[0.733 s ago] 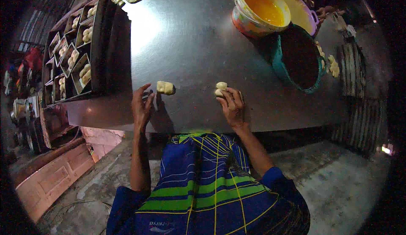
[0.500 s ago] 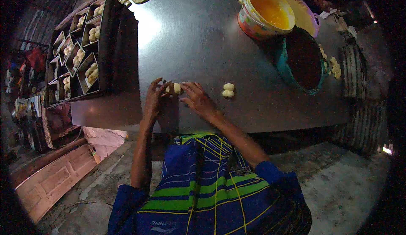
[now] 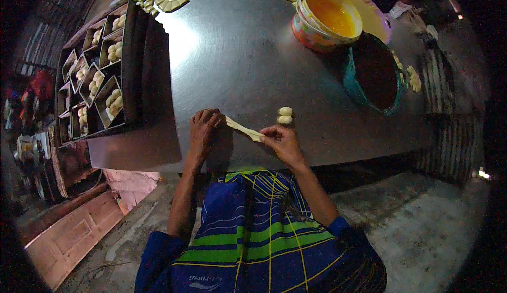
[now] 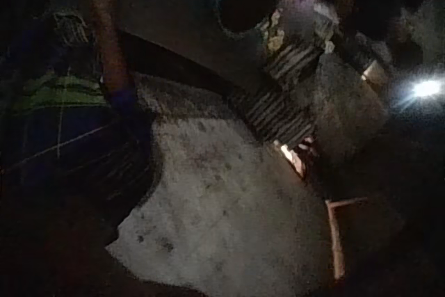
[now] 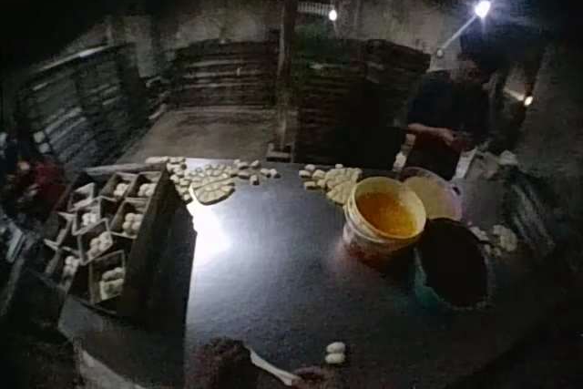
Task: The person shapes pieces of dough, fills them with a dark paste, and places the finished rolls into small baking tins on a tray.
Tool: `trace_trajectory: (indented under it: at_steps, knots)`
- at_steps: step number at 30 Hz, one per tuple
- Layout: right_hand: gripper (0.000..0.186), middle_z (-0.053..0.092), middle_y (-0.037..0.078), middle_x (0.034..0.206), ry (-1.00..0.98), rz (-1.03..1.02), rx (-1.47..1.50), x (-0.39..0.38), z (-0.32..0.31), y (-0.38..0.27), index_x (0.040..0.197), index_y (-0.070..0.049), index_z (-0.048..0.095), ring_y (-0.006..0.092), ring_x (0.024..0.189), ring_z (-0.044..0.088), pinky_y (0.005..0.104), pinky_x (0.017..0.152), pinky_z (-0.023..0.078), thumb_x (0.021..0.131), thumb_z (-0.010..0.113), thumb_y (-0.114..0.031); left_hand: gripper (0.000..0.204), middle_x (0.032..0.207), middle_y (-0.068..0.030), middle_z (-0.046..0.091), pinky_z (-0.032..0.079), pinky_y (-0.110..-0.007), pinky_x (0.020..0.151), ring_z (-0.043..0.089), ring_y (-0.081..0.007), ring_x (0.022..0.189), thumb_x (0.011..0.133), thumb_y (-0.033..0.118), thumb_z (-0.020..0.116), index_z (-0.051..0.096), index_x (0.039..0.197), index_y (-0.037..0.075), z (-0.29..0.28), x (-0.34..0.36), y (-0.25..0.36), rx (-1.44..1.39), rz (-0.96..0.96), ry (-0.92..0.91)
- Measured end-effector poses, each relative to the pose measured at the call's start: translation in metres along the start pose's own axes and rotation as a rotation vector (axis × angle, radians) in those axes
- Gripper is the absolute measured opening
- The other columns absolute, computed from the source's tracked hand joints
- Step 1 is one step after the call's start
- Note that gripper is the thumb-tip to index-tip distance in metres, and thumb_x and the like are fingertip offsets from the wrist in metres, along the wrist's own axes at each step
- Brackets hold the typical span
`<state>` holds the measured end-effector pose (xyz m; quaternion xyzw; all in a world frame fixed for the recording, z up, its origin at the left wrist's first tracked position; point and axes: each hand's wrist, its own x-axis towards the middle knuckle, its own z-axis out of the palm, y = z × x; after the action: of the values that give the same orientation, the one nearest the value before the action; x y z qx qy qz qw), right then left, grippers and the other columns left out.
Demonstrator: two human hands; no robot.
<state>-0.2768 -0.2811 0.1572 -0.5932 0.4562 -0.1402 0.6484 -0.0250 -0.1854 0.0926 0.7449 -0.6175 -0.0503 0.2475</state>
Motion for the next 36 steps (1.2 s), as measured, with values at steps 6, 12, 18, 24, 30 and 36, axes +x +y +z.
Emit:
trace_trajectory:
  at_steps: [6,12,18,24,30,36]
  knots:
    - [0.023,0.069,0.004,0.091,0.11,-0.016,0.019,-0.032,-0.007,0.008,0.107,-0.001,0.069,0.0086,0.085,0.062,0.0242,0.075,0.051,0.084,0.072,-0.005,0.025,0.119,-0.0007,0.061,0.04,-0.042,0.092,0.054,-0.0256,0.112,0.08,0.014,0.066,0.067,0.104,0.017,0.006,0.004,0.01,-0.026,-0.029,-0.007]
    - [0.029,0.066,0.004,0.092,0.093,-0.023,-0.092,-0.043,-0.003,0.009,0.112,-0.002,0.069,0.0088,0.084,0.062,0.0235,0.075,0.051,0.083,0.073,-0.003,0.032,0.117,-0.0051,0.063,0.041,-0.042,0.093,0.056,-0.0299,0.109,0.075,0.008,0.067,0.066,0.107,0.015,0.004,0.006,0.005,-0.158,-0.089,-0.033]
    - [0.031,0.06,0.008,0.099,0.126,-0.287,-0.424,-0.026,-0.008,0.05,0.111,-0.002,0.069,0.0152,0.082,0.063,0.0276,0.071,0.053,0.081,0.073,-0.003,0.039,0.116,-0.0112,0.063,0.045,-0.041,0.091,0.058,-0.0316,0.107,0.072,0.003,0.069,0.066,0.11,0.009,-0.009,0.007,0.002,-0.418,-0.126,0.008]
    - [0.027,0.06,0.011,0.102,0.25,-0.271,-0.579,-0.021,-0.005,0.041,0.108,-0.002,0.068,0.025,0.085,0.063,0.0348,0.073,0.052,0.081,0.071,-0.008,0.027,0.108,-0.0107,0.066,0.049,-0.034,0.086,0.062,-0.0233,0.103,0.089,0.01,0.064,0.064,0.114,0.004,-0.033,-0.002,0.05,-0.655,-0.358,0.151]
    - [0.022,0.065,0.01,0.093,0.214,-0.422,-0.68,-0.017,0.01,0.055,0.105,-0.003,0.069,0.0266,0.091,0.063,0.0364,0.084,0.05,0.083,0.066,-0.004,0.025,0.094,-0.0073,0.067,0.049,-0.026,0.078,0.062,-0.0145,0.084,0.097,0.022,0.058,0.064,0.108,0.0,-0.015,-0.017,0.093,-1.008,-0.608,-0.208]
    - [0.025,0.068,0.01,0.11,0.126,-0.235,-0.014,-0.023,0.001,0.02,0.112,-0.002,0.067,0.0226,0.11,0.062,0.0332,0.093,0.05,0.088,0.062,0.001,0.034,0.098,-0.0066,0.067,0.049,-0.031,0.078,0.062,-0.0159,0.09,0.099,0.03,0.056,0.064,0.112,0.0,-0.005,-0.013,0.117,-1.585,-0.866,-0.584]
